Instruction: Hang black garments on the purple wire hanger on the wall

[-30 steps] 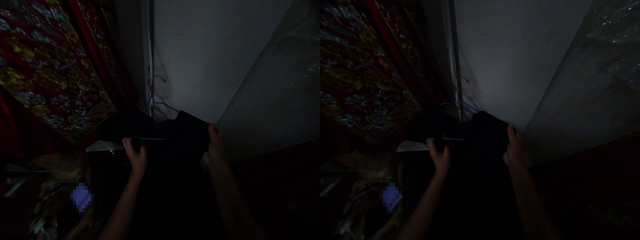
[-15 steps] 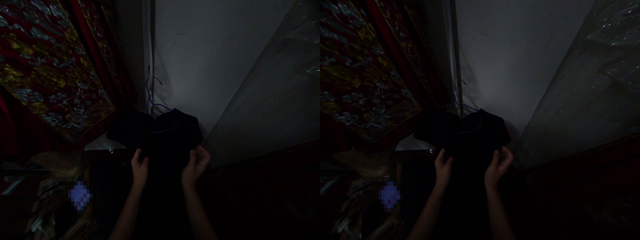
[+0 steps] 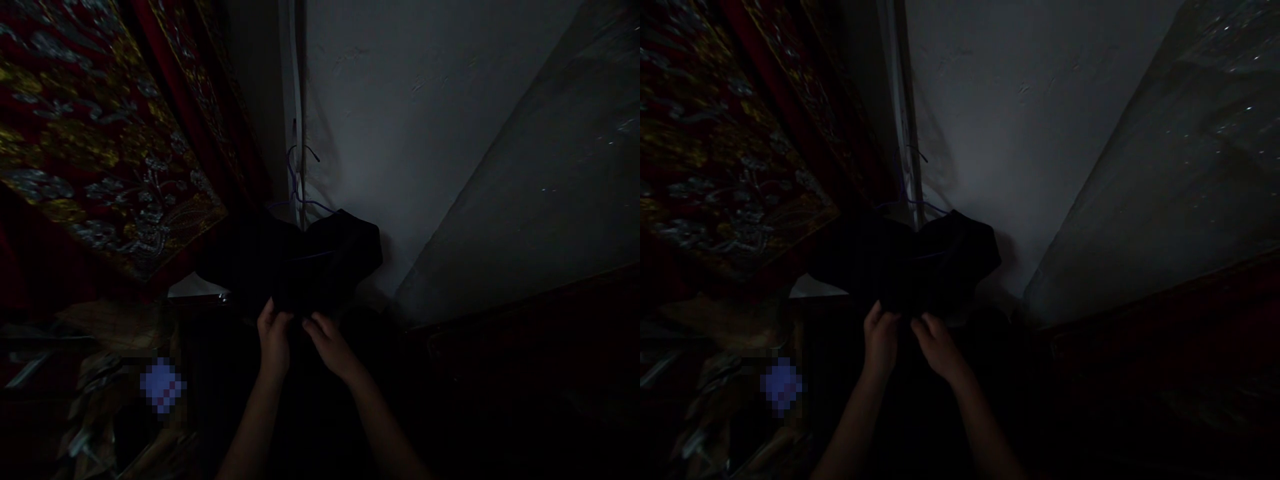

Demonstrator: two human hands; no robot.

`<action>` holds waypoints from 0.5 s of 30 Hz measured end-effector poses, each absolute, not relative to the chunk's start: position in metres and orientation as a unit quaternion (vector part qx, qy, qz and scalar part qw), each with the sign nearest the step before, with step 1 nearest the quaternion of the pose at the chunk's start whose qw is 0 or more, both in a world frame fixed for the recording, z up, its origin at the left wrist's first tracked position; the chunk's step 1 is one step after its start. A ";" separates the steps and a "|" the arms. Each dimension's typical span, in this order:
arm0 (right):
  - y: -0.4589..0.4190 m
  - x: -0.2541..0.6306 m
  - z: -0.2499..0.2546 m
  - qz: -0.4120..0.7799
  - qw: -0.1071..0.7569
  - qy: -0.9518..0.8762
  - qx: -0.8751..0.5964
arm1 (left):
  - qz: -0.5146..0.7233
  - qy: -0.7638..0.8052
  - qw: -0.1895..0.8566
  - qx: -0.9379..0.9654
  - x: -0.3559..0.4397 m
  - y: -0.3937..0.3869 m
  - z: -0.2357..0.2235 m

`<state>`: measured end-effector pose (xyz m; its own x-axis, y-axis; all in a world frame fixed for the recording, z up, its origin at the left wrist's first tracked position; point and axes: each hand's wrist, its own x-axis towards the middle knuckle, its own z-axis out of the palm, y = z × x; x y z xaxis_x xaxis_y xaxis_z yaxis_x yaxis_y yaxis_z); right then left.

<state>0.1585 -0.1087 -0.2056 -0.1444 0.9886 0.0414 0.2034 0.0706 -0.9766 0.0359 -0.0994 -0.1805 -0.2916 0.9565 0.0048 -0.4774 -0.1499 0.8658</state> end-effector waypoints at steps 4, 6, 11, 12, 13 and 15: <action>-0.110 0.153 -0.204 0.452 0.414 -0.616 -0.495 | 0.689 0.414 0.508 0.308 0.040 -0.103 -0.187; -0.109 0.150 -0.204 0.451 0.437 -0.600 -0.497 | 0.683 0.414 0.505 0.327 0.042 -0.105 -0.192; -0.103 0.150 -0.205 0.469 0.485 -0.540 -0.502 | 0.699 0.406 0.430 0.403 0.048 -0.109 -0.211; -0.101 0.152 -0.205 0.474 0.489 -0.528 -0.507 | 0.691 0.416 0.410 0.426 0.048 -0.110 -0.215; -0.100 0.154 -0.205 0.483 0.488 -0.518 -0.510 | 0.674 0.429 0.394 0.455 0.049 -0.110 -0.219; -0.096 0.160 -0.204 0.513 0.473 -0.507 -0.506 | 0.625 0.451 0.370 0.519 0.048 -0.110 -0.223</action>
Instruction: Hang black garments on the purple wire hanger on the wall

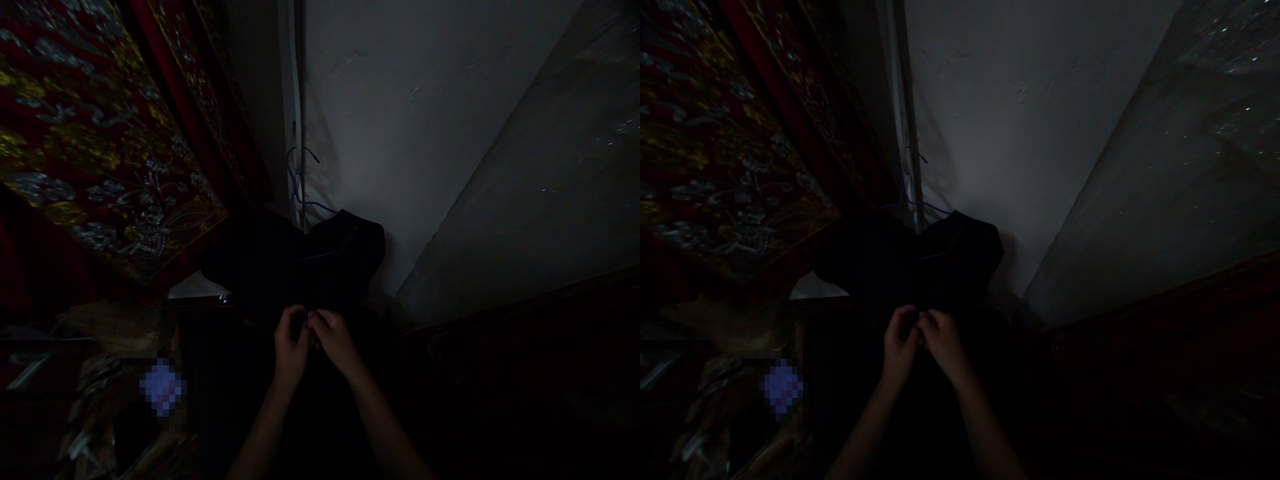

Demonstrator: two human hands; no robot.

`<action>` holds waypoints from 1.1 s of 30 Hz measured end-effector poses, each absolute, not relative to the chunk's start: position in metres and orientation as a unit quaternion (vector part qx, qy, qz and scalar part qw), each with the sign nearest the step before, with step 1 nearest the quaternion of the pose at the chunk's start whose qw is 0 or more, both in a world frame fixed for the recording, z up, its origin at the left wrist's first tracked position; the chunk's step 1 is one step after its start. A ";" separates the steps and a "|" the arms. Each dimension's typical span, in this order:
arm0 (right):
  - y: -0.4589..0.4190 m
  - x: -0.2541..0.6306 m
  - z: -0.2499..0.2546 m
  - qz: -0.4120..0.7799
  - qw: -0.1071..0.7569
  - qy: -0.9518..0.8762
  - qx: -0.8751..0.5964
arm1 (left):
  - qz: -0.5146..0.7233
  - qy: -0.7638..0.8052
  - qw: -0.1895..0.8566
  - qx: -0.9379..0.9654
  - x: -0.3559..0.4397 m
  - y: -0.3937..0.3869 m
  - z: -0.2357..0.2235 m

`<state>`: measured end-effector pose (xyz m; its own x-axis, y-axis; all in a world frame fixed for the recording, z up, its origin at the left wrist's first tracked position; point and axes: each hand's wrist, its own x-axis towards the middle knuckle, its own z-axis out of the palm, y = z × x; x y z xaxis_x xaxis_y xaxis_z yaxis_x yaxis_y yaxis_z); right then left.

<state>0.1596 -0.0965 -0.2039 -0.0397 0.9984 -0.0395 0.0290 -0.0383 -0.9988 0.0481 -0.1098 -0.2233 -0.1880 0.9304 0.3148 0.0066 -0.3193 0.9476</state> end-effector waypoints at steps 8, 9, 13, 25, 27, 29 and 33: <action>-0.087 0.170 -0.185 0.600 0.365 -0.560 -0.439 | 0.575 0.483 0.323 0.576 0.041 -0.104 -0.226; -0.083 0.169 -0.179 0.605 0.367 -0.554 -0.439 | 0.571 0.487 0.321 0.578 0.039 -0.103 -0.226; -0.052 0.171 -0.131 0.598 0.457 -0.486 -0.444 | 0.541 0.494 0.317 0.602 0.036 -0.098 -0.235; -0.044 0.168 -0.051 0.480 0.554 -0.575 -0.363 | 0.561 0.402 0.220 0.690 0.024 -0.057 -0.130; -0.049 0.170 -0.055 0.460 0.547 -0.595 -0.367 | 0.588 0.366 0.137 0.708 0.019 -0.049 -0.089; -0.051 0.173 -0.055 0.427 0.551 -0.613 -0.371 | 0.556 0.338 0.107 0.752 0.016 -0.042 -0.062; -0.040 0.173 -0.057 0.354 0.562 -0.638 -0.389 | 0.530 0.332 0.068 0.777 0.020 -0.033 -0.045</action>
